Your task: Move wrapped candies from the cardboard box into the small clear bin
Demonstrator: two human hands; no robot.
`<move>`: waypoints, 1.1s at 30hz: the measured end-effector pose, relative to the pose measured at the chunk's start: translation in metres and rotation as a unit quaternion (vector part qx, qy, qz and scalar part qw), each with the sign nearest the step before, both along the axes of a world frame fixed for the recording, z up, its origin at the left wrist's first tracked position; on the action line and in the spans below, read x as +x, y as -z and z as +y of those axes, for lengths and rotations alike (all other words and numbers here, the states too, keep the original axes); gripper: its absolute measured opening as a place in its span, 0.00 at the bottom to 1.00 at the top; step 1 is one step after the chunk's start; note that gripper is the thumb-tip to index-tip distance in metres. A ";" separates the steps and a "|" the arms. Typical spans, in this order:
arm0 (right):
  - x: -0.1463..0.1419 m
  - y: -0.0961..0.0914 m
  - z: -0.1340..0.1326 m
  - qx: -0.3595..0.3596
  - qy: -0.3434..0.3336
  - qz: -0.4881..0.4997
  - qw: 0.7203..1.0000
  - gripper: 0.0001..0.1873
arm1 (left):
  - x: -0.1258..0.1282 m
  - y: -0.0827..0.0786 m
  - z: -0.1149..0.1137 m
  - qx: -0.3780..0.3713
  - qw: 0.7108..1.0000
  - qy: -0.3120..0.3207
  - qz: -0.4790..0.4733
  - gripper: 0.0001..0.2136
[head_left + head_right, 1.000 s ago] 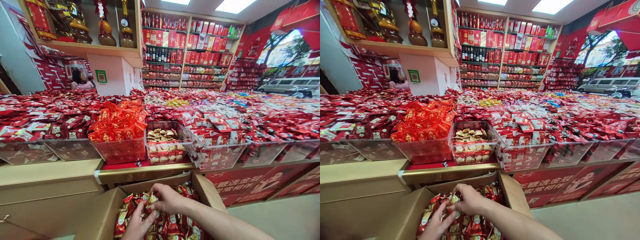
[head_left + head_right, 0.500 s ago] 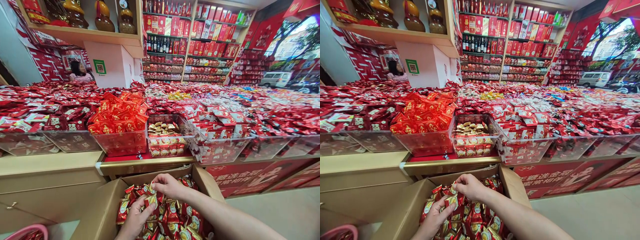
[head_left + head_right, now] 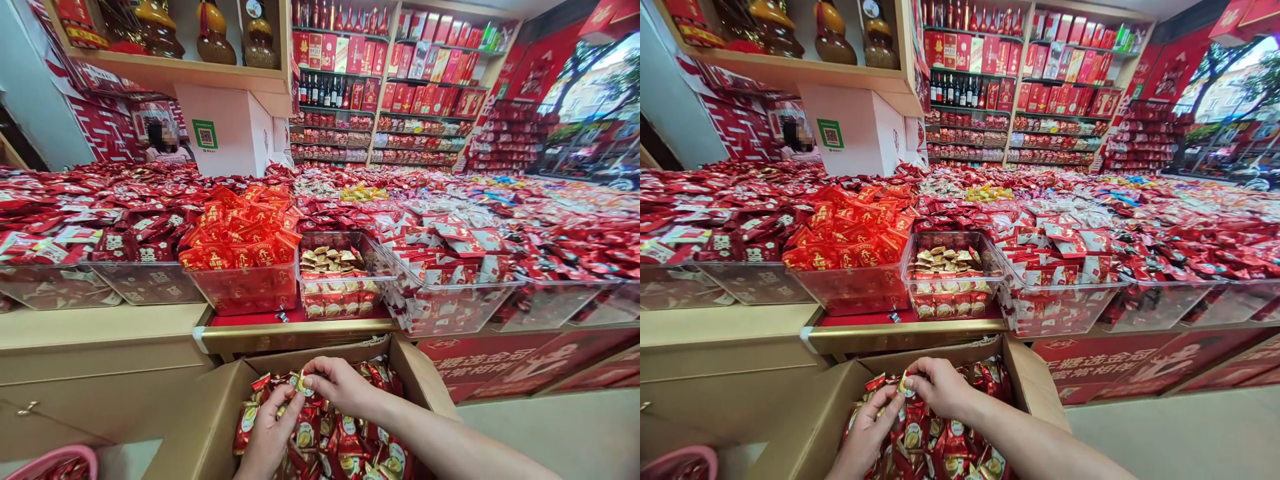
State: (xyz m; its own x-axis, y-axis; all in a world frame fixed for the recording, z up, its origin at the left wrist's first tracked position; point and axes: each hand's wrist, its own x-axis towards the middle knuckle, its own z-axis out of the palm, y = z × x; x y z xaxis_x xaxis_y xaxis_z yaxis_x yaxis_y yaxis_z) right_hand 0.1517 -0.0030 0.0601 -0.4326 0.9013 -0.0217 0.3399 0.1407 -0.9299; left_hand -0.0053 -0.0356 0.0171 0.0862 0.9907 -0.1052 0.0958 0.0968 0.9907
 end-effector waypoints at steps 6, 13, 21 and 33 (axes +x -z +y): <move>0.000 0.010 0.004 -0.127 0.041 0.093 0.987 0.17 | -0.004 -0.002 -0.003 -0.023 0.995 -0.040 -0.089 0.09; 0.004 -0.002 0.001 -0.043 -0.004 0.043 0.998 0.12 | -0.006 -0.002 0.000 -0.033 0.990 -0.070 -0.117 0.16; 0.003 0.003 -0.001 -0.018 0.045 -0.032 0.998 0.12 | -0.012 -0.006 0.000 -0.002 0.998 -0.057 -0.030 0.16; 0.009 -0.002 0.001 0.055 0.038 -0.095 0.993 0.09 | -0.020 -0.009 0.005 0.101 0.987 0.039 0.118 0.10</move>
